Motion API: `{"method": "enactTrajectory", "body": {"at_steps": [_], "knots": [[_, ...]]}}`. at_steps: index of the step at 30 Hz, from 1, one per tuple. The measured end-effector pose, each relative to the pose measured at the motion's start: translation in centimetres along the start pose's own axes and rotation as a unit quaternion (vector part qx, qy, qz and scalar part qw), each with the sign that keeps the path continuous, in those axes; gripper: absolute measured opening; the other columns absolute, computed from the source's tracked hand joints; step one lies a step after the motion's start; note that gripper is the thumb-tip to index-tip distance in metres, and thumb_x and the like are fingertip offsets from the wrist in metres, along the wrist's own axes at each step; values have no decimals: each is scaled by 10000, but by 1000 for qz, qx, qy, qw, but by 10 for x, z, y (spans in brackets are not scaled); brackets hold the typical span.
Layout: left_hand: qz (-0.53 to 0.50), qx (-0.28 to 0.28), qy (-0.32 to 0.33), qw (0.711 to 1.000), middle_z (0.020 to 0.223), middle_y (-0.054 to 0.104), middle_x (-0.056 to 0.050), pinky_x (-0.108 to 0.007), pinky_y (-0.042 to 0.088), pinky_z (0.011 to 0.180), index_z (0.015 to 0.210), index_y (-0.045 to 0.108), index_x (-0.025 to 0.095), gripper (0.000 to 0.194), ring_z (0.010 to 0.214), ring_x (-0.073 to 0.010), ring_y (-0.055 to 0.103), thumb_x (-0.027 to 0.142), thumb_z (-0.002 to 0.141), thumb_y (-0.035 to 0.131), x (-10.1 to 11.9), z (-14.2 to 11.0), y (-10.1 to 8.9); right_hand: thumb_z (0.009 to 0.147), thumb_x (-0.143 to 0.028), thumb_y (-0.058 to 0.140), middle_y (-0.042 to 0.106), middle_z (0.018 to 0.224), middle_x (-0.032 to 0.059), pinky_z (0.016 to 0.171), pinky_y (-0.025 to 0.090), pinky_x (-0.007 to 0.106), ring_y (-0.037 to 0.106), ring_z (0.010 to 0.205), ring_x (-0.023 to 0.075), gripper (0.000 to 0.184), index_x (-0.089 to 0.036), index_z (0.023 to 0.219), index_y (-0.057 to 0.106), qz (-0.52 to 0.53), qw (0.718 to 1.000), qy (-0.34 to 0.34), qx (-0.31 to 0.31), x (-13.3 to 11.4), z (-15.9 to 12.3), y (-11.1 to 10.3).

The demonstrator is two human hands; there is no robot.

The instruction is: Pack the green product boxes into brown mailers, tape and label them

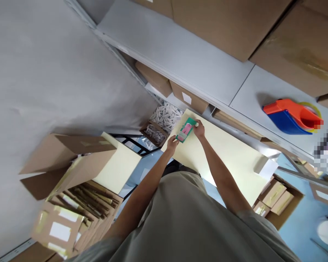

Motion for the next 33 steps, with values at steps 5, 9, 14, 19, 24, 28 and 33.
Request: {"method": "enactTrajectory", "body": {"at_steps": [5, 9, 14, 19, 24, 28, 33], "knots": [[-66, 104, 25, 992, 1128, 798, -97, -432, 567, 1153, 1020, 807, 215, 354, 1104, -244, 743, 193, 702, 960, 8, -41, -49, 952, -351, 626, 714, 1481, 273, 980, 639, 471, 752, 840, 258, 504, -126, 1398, 691, -9, 998, -61, 22, 2, -49, 1], [-133, 185, 41, 973, 1099, 799, -125, -467, 562, 1136, 957, 785, 228, 327, 1090, -280, 737, 298, 723, 1001, 0, -104, -117, 973, -519, 611, 802, 1342, 210, 886, 656, 442, 764, 855, 267, 471, -186, 1288, 719, -6, 993, -101, -65, -5, -104, 23], [-219, 309, 75, 922, 1111, 785, -96, -437, 557, 1118, 974, 700, 226, 409, 1077, -235, 755, 412, 755, 991, -23, -182, -210, 960, -630, 607, 855, 1149, 129, 929, 658, 448, 816, 900, 284, 432, -251, 1118, 742, -20, 960, -147, -238, -29, -174, 85], [-318, 405, 141, 845, 1175, 806, -99, -406, 571, 1106, 1015, 655, 253, 383, 1153, -235, 770, 362, 794, 949, -50, -250, -311, 961, -648, 624, 862, 1123, 136, 955, 664, 476, 825, 922, 304, 450, -244, 1100, 765, -44, 921, -200, -331, -59, -241, 159], [-409, 501, 189, 739, 1203, 804, -101, -330, 612, 1040, 1081, 657, 245, 296, 1126, -194, 785, 275, 863, 855, -97, -320, -429, 961, -644, 651, 855, 1094, 142, 944, 662, 482, 831, 920, 313, 451, -232, 1109, 760, -63, 891, -236, -382, -81, -319, 238], [-457, 535, 184, 686, 1285, 785, -140, -297, 645, 1012, 1093, 646, 228, 206, 1205, -209, 784, 305, 963, 786, -137, -373, -513, 952, -656, 667, 845, 1046, 126, 913, 653, 456, 826, 881, 301, 452, -230, 1081, 749, -63, 871, -254, -416, -92, -394, 305], [-546, 426, 151, 705, 1176, 809, -141, -271, 699, 899, 1107, 680, 204, 90, 1177, -221, 806, 285, 1077, 705, -151, -410, -560, 950, -708, 672, 855, 1098, 124, 880, 656, 422, 826, 881, 275, 503, -231, 1087, 755, -65, 845, -260, -463, -104, -475, 357]]}}
Point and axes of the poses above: each hand's wrist, its own z-axis towards the middle knuckle, its own y-axis out of the palm, x = y × z, the point moved 1 cm from there along z, towards the middle knuckle
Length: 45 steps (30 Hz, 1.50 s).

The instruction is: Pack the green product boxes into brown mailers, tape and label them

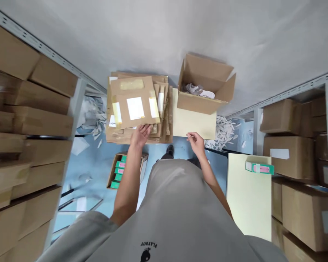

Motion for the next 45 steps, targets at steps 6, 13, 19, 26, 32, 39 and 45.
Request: {"method": "enactTrajectory", "body": {"at_steps": [6, 13, 19, 26, 32, 39, 45], "knots": [[-26, -6, -38, 999, 957, 777, -59, -162, 624, 652, 978, 679, 218, 261, 869, -144, 804, 353, 988, 902, 22, -3, 20, 923, -743, 716, 863, 1070, 117, 862, 658, 425, 832, 867, 279, 528, -235, 1056, 775, -15, 1000, 2, -9, -30, -10, 33], [60, -3, 260, 964, 676, 641, 66, -181, 437, 506, 864, 634, 190, 403, 500, -63, 587, 417, 844, 966, 49, -29, 33, 957, -733, 751, 874, 1104, 113, 874, 670, 419, 830, 879, 262, 513, -238, 1085, 793, 19, 998, -44, 45, -69, -18, 28], [232, -221, 333, 887, 571, 590, 62, -212, 393, 438, 859, 637, 203, 564, 411, -94, 532, 683, 821, 931, 58, -59, 56, 1035, -624, 751, 861, 1111, 95, 889, 666, 396, 828, 934, 244, 411, -239, 1167, 808, 8, 967, -135, 215, -113, -44, -30], [349, -461, 292, 762, 694, 629, 58, -240, 502, 472, 1002, 643, 231, 562, 459, -117, 619, 763, 939, 811, 4, -94, 140, 1016, -665, 754, 837, 1251, 132, 814, 681, 405, 806, 848, 228, 690, -238, 1548, 654, -74, 880, -103, 458, -75, -110, -142], [473, -569, 221, 635, 631, 656, 48, -271, 573, 546, 1143, 706, 228, 521, 509, -165, 686, 731, 1007, 716, -97, -132, 181, 990, -765, 703, 828, 1150, 114, 766, 662, 395, 788, 815, 239, 596, -226, 1244, 716, -25, 842, 5, 539, 16, -211, -188], [548, -644, 163, 508, 658, 704, 21, -309, 638, 627, 1065, 641, 253, 491, 605, -208, 766, 738, 994, 671, -272, -196, 225, 959, -864, 688, 822, 1017, 101, 827, 659, 426, 832, 911, 303, 625, -260, 1113, 653, 45, 754, 104, 647, 108, -355, -220], [550, -682, 149, 459, 843, 721, -26, -402, 691, 754, 1019, 559, 265, 446, 765, -256, 814, 680, 941, 700, -444, -259, 264, 985, -853, 644, 812, 879, 75, 766, 643, 404, 819, 836, 298, 588, -272, 1076, 628, 65, 729, 144, 666, 170, -439, -259]]}}
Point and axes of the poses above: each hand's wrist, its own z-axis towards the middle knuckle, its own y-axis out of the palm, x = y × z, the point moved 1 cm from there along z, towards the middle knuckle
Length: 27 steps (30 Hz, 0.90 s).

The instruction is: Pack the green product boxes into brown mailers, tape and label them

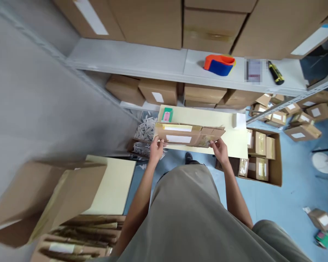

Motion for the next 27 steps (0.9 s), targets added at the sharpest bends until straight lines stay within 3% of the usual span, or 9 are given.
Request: {"method": "enactTrajectory", "body": {"at_steps": [4, 8, 13, 17, 19, 22, 24, 27], "knots": [[17, 6, 2, 1000, 980, 730, -66, -395, 671, 845, 1035, 582, 255, 340, 854, -241, 785, 565, 954, 694, 5, 64, 68, 980, -833, 617, 809, 891, 72, 772, 641, 402, 804, 821, 289, 565, -279, 1086, 609, -5, 1000, 25, 10, 26, 31, -21], [47, 10, -9, 999, 1095, 759, -111, -374, 637, 905, 1009, 640, 246, 241, 1059, -264, 751, 467, 938, 704, 10, 94, 105, 974, -803, 597, 839, 1049, 136, 900, 662, 462, 796, 924, 308, 557, -273, 1147, 611, -25, 998, 62, 19, 46, 58, -27], [33, -18, -48, 998, 1068, 790, -111, -437, 625, 1056, 889, 668, 242, 144, 1171, -296, 743, 379, 868, 707, 12, 101, 119, 992, -791, 512, 787, 1369, 247, 1006, 649, 527, 770, 1195, 371, 708, -218, 1392, 627, -31, 995, 94, -6, 56, 82, -25], [-24, -45, -81, 995, 925, 773, -66, -450, 649, 1067, 855, 698, 236, 213, 1022, -263, 757, 447, 835, 690, 13, 95, 123, 1063, -708, 443, 793, 1416, 170, 1141, 605, 570, 742, 1288, 355, 747, -223, 1612, 591, -8, 992, 114, -59, 48, 90, -22], [-56, -49, -112, 991, 995, 800, -86, -452, 677, 1016, 979, 765, 214, 331, 991, -253, 773, 500, 860, 650, 14, 92, 124, 1076, -707, 436, 778, 1471, 145, 1211, 575, 570, 726, 1352, 344, 799, -232, 1712, 532, 18, 987, 141, -80, 42, 93, -22], [-71, -61, -155, 984, 1204, 829, -133, -444, 697, 932, 1241, 798, 195, 525, 997, -258, 805, 576, 925, 622, 19, 90, 126, 1027, -786, 542, 692, 1615, 190, 1224, 580, 573, 687, 1446, 380, 955, -198, 1776, 469, 38, 978, 177, -107, 37, 100, -23], [-41, -73, -138, 987, 1309, 820, -150, -427, 684, 965, 1303, 789, 209, 557, 1121, -276, 808, 632, 978, 628, 23, 93, 128, 959, -828, 650, 603, 1710, 226, 1168, 625, 573, 668, 1470, 415, 1046, -177, 1761, 490, 41, 977, 181, -109, 36, 108, -24], [-6, -79, -86, 993, 1415, 783, -166, -406, 653, 1050, 1281, 769, 230, 552, 1355, -302, 740, 685, 974, 712, 29, 101, 134, 905, -848, 725, 539, 1765, 233, 1066, 686, 555, 699, 1425, 424, 1044, -195, 1702, 561, 40, 980, 168, -103, 37, 120, -25]]}}
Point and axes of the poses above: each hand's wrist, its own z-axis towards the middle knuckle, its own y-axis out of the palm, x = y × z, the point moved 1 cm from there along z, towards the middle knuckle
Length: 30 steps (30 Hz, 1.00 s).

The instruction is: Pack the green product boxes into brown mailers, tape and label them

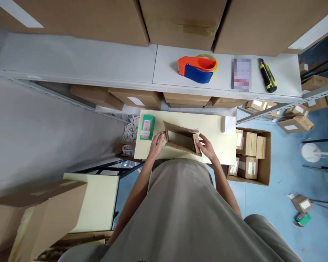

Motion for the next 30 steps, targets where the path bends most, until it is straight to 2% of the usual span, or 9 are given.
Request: {"method": "enactTrajectory", "body": {"at_steps": [6, 11, 14, 16, 18, 21, 24, 27, 30], "knots": [[0, -83, 50, 995, 1659, 634, -181, -481, 628, 1159, 1488, 681, 250, 693, 1486, -347, 667, 581, 902, 849, 15, 1, 3, 918, -821, 737, 632, 1679, 215, 976, 708, 536, 762, 1289, 396, 964, -197, 1642, 611, -53, 998, -23, -9, -7, 12, -3], [72, -171, 51, 981, 1696, 586, -160, -481, 615, 1203, 1508, 739, 279, 667, 1588, -370, 586, 578, 923, 850, 21, -24, -15, 958, -833, 684, 747, 1534, 191, 1044, 672, 562, 800, 1192, 385, 846, -226, 1547, 686, -99, 993, -54, 37, -3, 16, -4], [107, -203, 51, 972, 1751, 537, -147, -486, 598, 1237, 1543, 737, 302, 811, 1652, -409, 515, 587, 819, 966, 19, -39, -21, 952, -848, 668, 776, 1484, 193, 1030, 669, 572, 803, 1140, 386, 839, -217, 1504, 710, -109, 991, -59, 57, 1, 18, -3], [126, -193, 70, 970, 1732, 568, -141, -509, 550, 1294, 1527, 750, 304, 884, 1663, -425, 499, 561, 732, 1038, 16, -44, -21, 938, -833, 689, 767, 1502, 197, 1004, 677, 565, 796, 1146, 386, 852, -205, 1514, 709, -101, 992, -55, 51, 1, 19, -4], [135, -157, 85, 975, 1660, 642, -144, -520, 533, 1305, 1484, 769, 292, 810, 1607, -412, 569, 538, 756, 1027, 11, -45, -18, 915, -790, 736, 734, 1558, 191, 962, 693, 543, 784, 1189, 386, 863, -204, 1548, 697, -80, 995, -53, 21, 0, 18, -6], [130, -82, 74, 985, 1551, 729, -156, -502, 607, 1195, 1517, 725, 282, 744, 1406, -372, 731, 482, 842, 965, 2, -43, -13, 886, -673, 800, 694, 1619, 170, 935, 710, 520, 774, 1221, 372, 860, -223, 1607, 668, -55, 996, -59, -26, -1, 16, -12], [134, -24, 68, 988, 1404, 802, -149, -457, 642, 1086, 1637, 611, 287, 913, 1211, -336, 808, 395, 813, 990, -1, -40, -9, 892, -579, 787, 683, 1634, 158, 962, 718, 545, 773, 1228, 370, 838, -248, 1649, 647, -60, 995, -71, -35, 0, 15, -17], [162, -20, 95, 982, 1400, 800, -124, -427, 630, 1077, 1685, 565, 322, 966, 1183, -319, 808, 330, 814, 984, 4, -39, -8, 947, -638, 736, 652, 1678, 150, 1035, 709, 598, 747, 1325, 399, 825, -252, 1669, 637, -49, 995, -68, -47, 1, 14, -21], [183, -32, 122, 975, 1509, 749, -105, -428, 632, 1078, 1596, 656, 350, 757, 1233, -319, 785, 303, 885, 913, 10, -38, -7, 1027, -791, 614, 657, 1684, 116, 1113, 684, 636, 699, 1441, 410, 809, -261, 1636, 671, 0, 997, -49, -64, -1, 11, -23]]}}
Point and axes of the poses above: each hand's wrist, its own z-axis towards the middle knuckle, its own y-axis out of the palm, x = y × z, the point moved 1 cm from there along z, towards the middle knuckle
